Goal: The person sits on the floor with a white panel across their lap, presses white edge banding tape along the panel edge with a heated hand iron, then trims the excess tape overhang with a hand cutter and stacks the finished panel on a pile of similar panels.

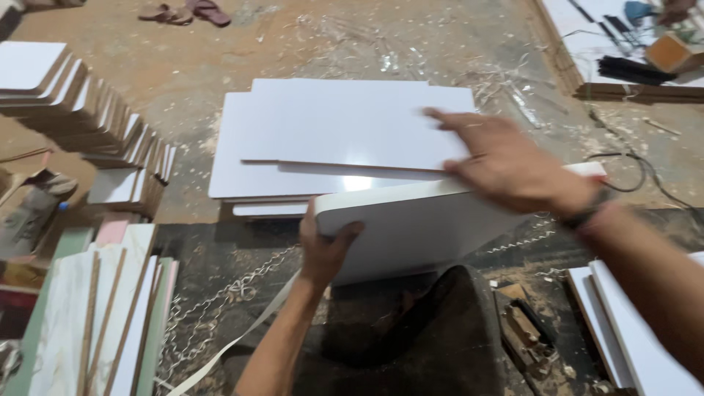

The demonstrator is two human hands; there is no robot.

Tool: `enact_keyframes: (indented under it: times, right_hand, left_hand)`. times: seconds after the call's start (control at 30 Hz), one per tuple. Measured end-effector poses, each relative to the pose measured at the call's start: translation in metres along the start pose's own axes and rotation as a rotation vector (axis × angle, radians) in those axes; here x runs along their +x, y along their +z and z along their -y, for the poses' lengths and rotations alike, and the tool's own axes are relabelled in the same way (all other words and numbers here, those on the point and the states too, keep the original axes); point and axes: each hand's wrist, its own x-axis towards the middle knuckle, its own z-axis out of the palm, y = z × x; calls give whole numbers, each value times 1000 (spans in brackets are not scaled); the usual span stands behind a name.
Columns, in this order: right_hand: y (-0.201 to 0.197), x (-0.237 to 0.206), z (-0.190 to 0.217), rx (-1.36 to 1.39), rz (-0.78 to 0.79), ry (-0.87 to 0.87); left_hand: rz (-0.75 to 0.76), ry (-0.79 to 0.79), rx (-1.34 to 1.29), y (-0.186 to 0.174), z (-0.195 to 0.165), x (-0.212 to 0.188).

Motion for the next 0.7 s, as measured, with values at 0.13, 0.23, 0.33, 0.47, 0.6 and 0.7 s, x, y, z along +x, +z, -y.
enact_keyframes:
  times: [0.13,0.23,0.33,0.47,0.6,0.7]
  right_hand:
    - [58,66,121,-45,-19,-256]
    - [86,100,173,-200,95,-300]
    - [80,108,174,-148,260,-293]
    - [50,77,154,-187,124,-334]
    - [39,39,136,-228,-74,-356]
    - [37,31,120,-69,-102,-294]
  left_hand:
    - [0,20,-89,4,2,-3]
    - [85,134,-27,3,3,1]
    - [154,-1,-49,0,2,5]
    - [194,-244,59,-8,-2,-7]
    - [220,-369,455,-14,7,-42]
    - [159,-347,384,-15,17,-55]
